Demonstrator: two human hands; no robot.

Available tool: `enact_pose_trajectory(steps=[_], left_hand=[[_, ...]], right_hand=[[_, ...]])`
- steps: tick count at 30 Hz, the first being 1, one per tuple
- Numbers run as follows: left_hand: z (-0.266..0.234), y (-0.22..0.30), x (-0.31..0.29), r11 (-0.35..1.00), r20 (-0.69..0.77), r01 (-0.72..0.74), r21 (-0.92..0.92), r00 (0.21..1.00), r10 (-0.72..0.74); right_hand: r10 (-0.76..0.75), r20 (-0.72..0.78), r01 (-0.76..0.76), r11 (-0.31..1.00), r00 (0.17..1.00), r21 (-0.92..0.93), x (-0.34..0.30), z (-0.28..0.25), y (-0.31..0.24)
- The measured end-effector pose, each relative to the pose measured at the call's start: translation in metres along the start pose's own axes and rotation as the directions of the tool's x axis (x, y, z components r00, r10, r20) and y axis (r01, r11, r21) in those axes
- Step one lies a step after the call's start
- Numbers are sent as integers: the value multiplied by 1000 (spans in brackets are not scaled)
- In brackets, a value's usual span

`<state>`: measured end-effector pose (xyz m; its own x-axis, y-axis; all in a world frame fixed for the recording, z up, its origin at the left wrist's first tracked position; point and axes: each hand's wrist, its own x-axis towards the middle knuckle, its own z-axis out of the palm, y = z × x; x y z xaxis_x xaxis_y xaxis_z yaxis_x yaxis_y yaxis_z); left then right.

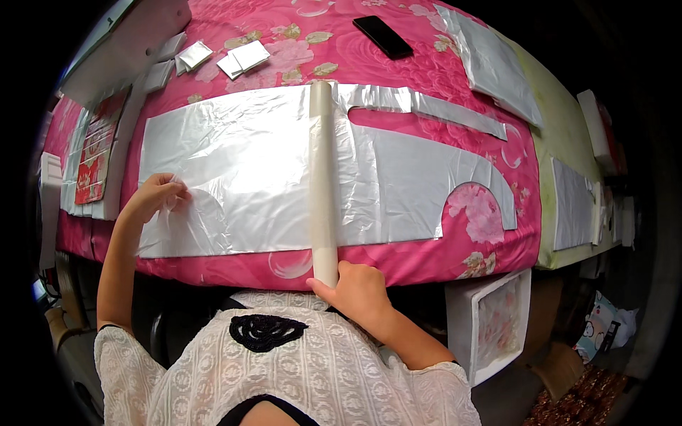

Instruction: The person wraps small rectangular items in clear plastic film on a pink floral bedsheet. They unroll the film, place an item on it, fold the film around the item, and smooth the edges. The wrapped items are stacked on the bed.

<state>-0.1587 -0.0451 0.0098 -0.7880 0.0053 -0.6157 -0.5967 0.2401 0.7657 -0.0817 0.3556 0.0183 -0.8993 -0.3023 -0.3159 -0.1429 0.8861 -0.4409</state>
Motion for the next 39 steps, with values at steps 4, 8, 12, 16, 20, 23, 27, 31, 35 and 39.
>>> enact_pose_trajectory(steps=[4,8,12,16,20,23,27,31,35,39], left_hand=[[-23,-2,5,971,-62,65,231,997,-52],[-48,-2,-14,415,-201,61,908,932,302],[-22,53,-30,89,-235,234,968,723,649],[106,76,-25,324,25,-615,719,489,872],[201,33,29,274,140,-657,703,504,852],[226,17,43,266,178,-605,751,573,800],[233,15,46,211,216,-551,807,608,764],[234,16,47,175,227,-530,830,607,761],[235,17,47,175,226,-522,835,614,756],[236,18,47,154,217,-488,859,619,755]], right_hand=[[111,110,-137,951,988,278,1,-5,3],[105,160,-147,949,981,279,2,-12,5],[129,152,-164,955,980,249,-2,-14,7],[117,174,-162,949,978,272,-1,-16,8],[112,193,-166,942,975,292,-1,-12,13],[88,221,-148,951,971,270,0,-14,18],[39,205,-101,948,978,301,31,-30,26],[16,-39,10,805,999,593,123,-38,30],[5,-36,29,466,999,884,216,-41,31],[99,20,9,-280,995,960,261,-50,28]])
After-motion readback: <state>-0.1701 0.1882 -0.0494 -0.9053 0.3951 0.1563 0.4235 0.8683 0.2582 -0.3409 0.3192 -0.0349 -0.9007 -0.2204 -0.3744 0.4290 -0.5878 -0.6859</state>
